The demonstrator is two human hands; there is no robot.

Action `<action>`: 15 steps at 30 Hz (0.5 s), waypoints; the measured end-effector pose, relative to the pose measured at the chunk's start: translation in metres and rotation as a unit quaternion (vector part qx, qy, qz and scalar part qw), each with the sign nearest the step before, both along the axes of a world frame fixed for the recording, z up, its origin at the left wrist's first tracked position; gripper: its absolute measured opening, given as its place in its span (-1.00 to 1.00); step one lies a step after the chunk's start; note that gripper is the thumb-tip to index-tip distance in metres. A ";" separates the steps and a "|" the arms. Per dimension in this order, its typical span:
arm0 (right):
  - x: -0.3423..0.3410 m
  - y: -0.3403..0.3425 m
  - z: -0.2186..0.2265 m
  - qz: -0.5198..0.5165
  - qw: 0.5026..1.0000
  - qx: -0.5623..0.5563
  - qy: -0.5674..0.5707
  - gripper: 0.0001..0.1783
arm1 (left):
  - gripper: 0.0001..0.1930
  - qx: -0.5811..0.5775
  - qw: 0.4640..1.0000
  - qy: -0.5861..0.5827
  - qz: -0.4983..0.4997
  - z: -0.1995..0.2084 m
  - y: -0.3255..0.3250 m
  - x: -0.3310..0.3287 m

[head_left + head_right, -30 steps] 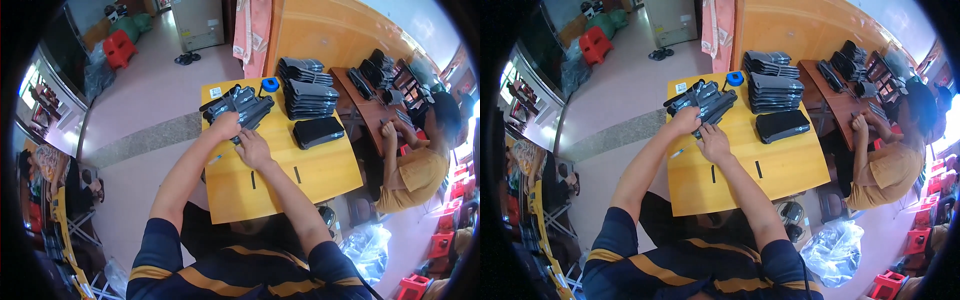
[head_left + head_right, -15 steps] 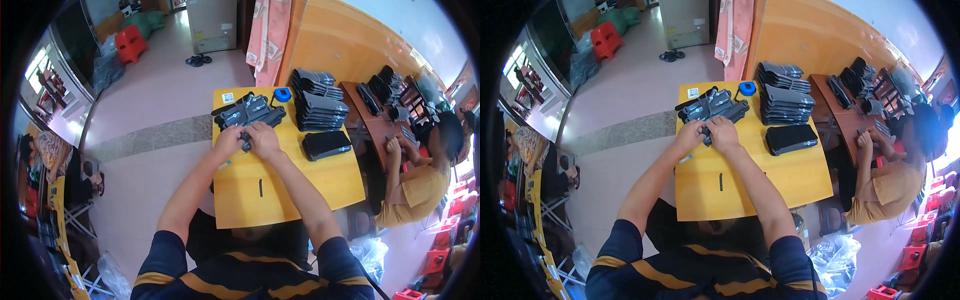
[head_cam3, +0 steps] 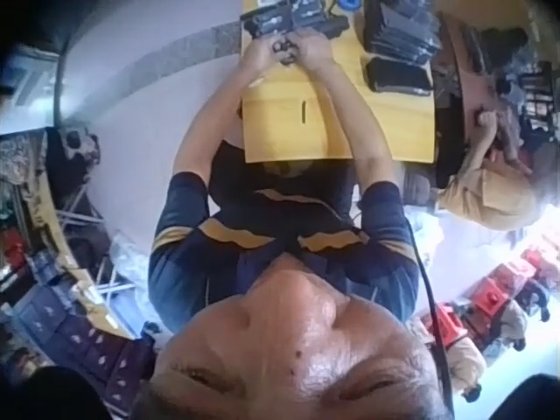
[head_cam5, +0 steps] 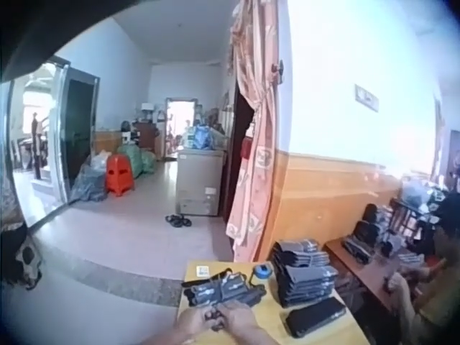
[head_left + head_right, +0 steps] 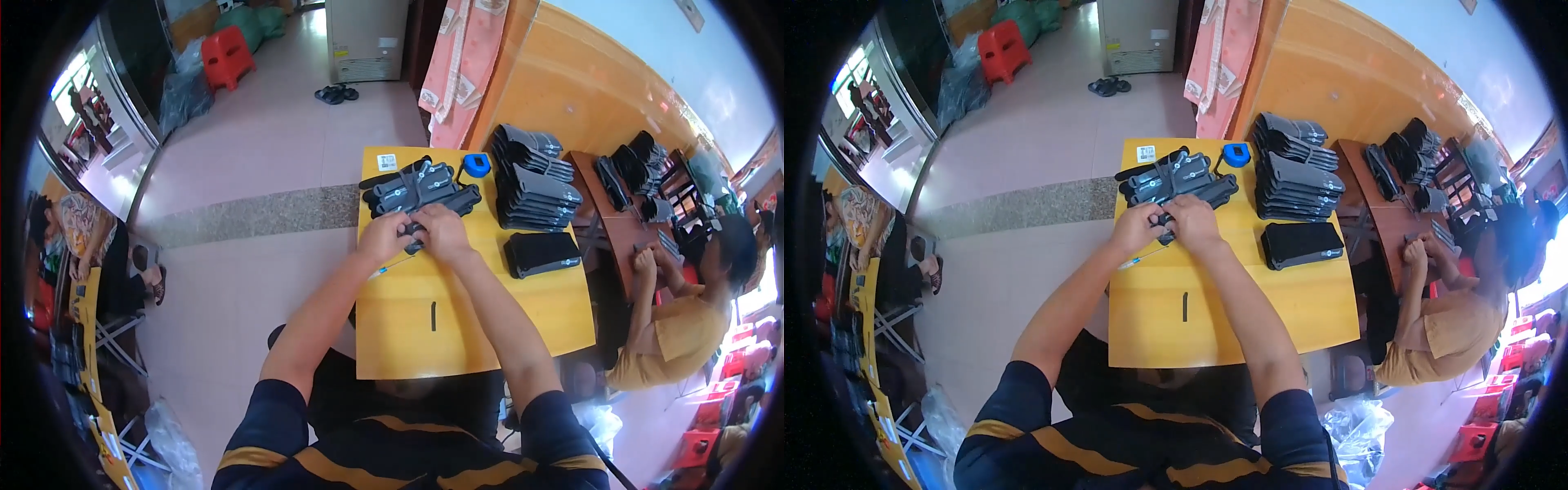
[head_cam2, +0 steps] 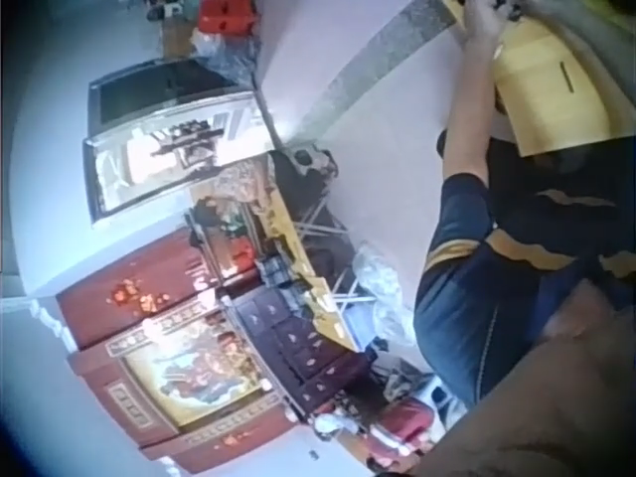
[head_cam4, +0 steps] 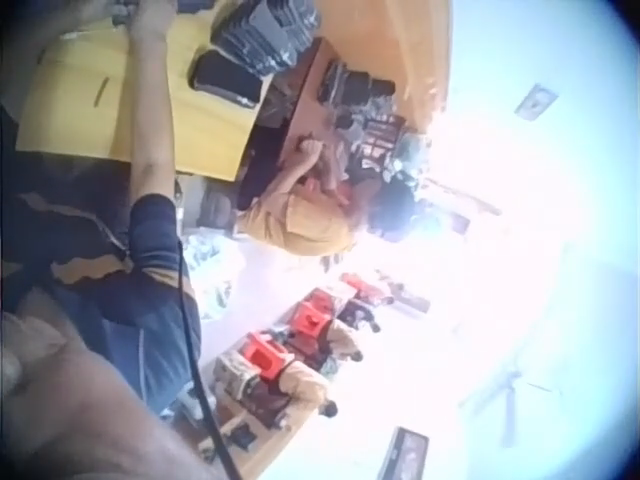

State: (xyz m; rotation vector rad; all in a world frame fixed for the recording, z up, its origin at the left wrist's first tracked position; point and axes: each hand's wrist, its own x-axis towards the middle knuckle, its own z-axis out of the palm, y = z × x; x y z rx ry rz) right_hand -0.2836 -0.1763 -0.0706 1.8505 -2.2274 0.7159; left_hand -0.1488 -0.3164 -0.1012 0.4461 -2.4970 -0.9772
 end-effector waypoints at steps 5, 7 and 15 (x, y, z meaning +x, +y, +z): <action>-0.004 -0.004 0.016 0.011 0.996 0.041 -0.075 -0.69 | -0.73 0.025 0.999 0.036 0.024 -0.014 -0.002 0.000; -0.004 -0.005 0.020 0.008 0.994 0.053 -0.096 -0.71 | -0.77 0.107 0.992 0.051 0.053 -0.019 0.000 -0.001; -0.010 -0.007 0.023 -0.028 0.987 0.089 -0.135 -0.69 | -0.81 0.139 0.988 0.035 0.058 -0.015 0.001 -0.001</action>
